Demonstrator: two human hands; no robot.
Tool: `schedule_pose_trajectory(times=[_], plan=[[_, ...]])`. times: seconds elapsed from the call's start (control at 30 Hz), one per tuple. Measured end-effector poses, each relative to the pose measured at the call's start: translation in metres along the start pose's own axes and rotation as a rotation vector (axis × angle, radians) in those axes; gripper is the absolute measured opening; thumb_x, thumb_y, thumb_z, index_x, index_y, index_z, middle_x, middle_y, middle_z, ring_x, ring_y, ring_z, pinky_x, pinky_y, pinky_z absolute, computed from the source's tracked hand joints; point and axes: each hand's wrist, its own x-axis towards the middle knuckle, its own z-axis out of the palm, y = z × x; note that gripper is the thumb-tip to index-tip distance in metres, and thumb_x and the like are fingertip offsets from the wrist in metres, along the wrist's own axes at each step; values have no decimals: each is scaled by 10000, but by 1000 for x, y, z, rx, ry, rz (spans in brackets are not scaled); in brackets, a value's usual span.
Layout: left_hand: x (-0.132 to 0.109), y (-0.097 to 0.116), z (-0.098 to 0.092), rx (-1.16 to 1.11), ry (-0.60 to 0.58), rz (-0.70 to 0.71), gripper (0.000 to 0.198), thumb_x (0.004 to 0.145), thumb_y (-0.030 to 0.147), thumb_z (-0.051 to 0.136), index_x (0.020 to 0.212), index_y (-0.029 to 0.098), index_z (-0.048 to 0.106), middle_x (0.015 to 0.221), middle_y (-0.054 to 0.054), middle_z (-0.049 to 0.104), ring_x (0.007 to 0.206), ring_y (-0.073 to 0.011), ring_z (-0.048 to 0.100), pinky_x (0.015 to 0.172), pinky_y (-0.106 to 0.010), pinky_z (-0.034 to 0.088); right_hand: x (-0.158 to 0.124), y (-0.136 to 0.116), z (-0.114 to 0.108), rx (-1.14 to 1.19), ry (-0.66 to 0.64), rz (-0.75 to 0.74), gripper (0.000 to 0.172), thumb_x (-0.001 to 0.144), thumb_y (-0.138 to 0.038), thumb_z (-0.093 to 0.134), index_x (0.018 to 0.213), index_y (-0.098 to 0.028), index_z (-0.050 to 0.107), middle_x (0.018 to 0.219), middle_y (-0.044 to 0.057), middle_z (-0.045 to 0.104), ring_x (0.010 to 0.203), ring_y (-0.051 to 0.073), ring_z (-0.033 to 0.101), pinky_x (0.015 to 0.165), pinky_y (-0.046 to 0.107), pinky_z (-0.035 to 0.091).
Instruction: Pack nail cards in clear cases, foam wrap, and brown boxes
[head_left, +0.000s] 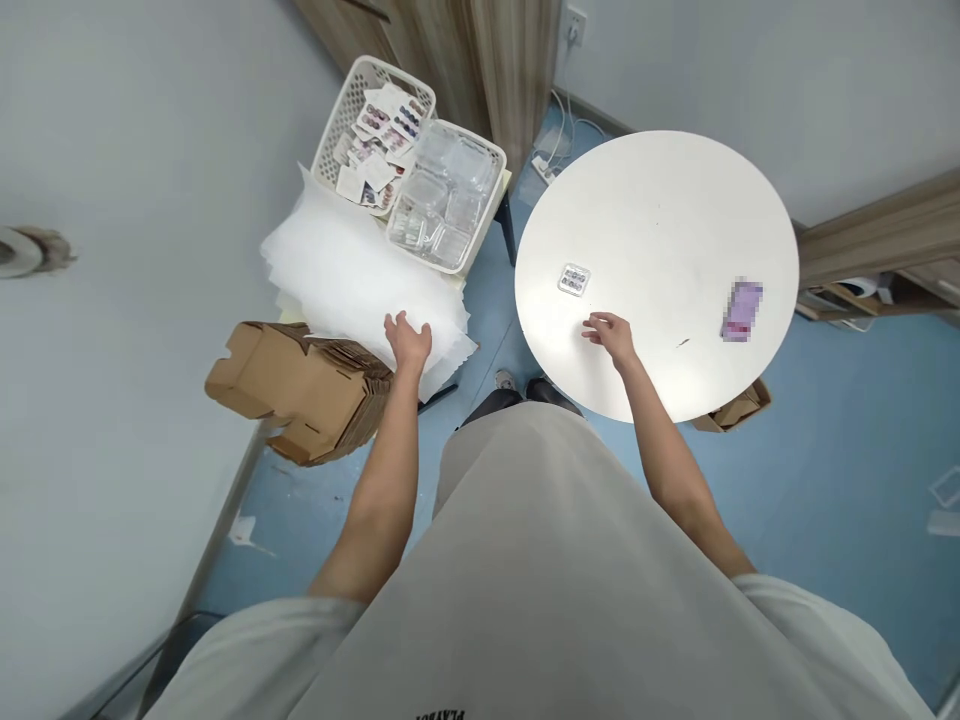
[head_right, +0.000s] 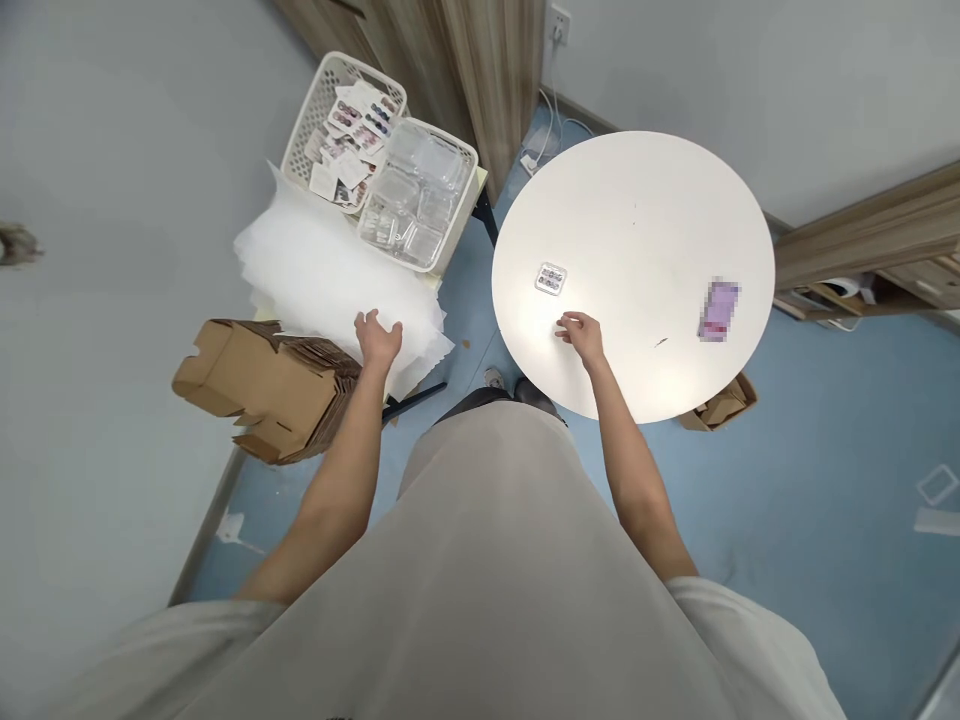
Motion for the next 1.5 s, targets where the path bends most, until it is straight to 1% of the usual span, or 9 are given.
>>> schedule_pose_trajectory(times=[0.13,0.2,0.47,0.6,0.8,0.93,1.1,1.27,1.5], plan=[[40,1,2,112,-111,-4,753,819,356,861,1449,32,608,1846,-360,83,1741,-538,61,1382,-709,189,-67,21,-12,-3,55,-2,429,896,-510,848,1150,-177,758,1185,151,847,904,209,829,911,362,644],[54,2,4,143,-171,-16,799,843,409,855,1477,11,577,1842,-386,27,1729,-570,65,1349,-755,214,-99,34,-15,17,105,13,478,869,-559,850,1165,-193,767,1221,158,844,962,242,838,961,400,649],[61,4,5,132,-63,8,722,1008,278,602,1617,-67,425,1773,-386,306,1618,-531,344,1319,-720,320,-176,70,-6,81,271,148,546,798,-630,852,1167,-235,771,1263,160,841,1074,309,846,1029,458,652],[47,10,-19,58,135,62,516,1031,240,570,1511,51,569,1633,-297,539,1603,-456,403,1345,-682,321,-173,60,2,78,241,124,562,800,-647,857,1165,-226,779,1250,154,843,1058,296,843,1040,459,643],[-2,34,-40,-116,294,367,399,1080,224,532,1465,175,624,1565,-204,586,1583,-352,494,1378,-568,346,-133,21,18,56,53,-54,549,884,-672,820,1196,-222,787,1241,142,844,1036,272,832,1017,462,642],[-18,43,-21,-84,272,351,414,1064,193,509,1446,164,667,1512,-188,626,1500,-332,587,1333,-493,428,-105,-4,35,35,-194,-141,485,927,-623,808,1197,-220,789,1201,126,852,1007,256,826,995,442,646],[-21,38,11,83,72,259,443,956,111,530,1357,156,713,1553,-164,639,1422,-342,638,1303,-514,457,-96,-8,29,-21,-385,-211,359,972,-512,776,1184,-223,788,1157,94,854,968,236,823,977,421,640],[-30,30,29,197,25,159,418,877,40,525,1247,101,708,1507,-212,638,1362,-348,651,1300,-526,447,-99,11,-12,-12,-425,-162,281,990,-450,752,1164,-231,782,1157,79,854,975,234,826,1024,439,627],[-47,34,46,135,123,116,203,990,151,591,1188,133,635,1448,-241,576,1372,-368,633,1283,-583,457,-95,26,-49,27,-393,-60,286,977,-447,758,1152,-223,784,1151,90,855,983,243,815,1020,452,635]])
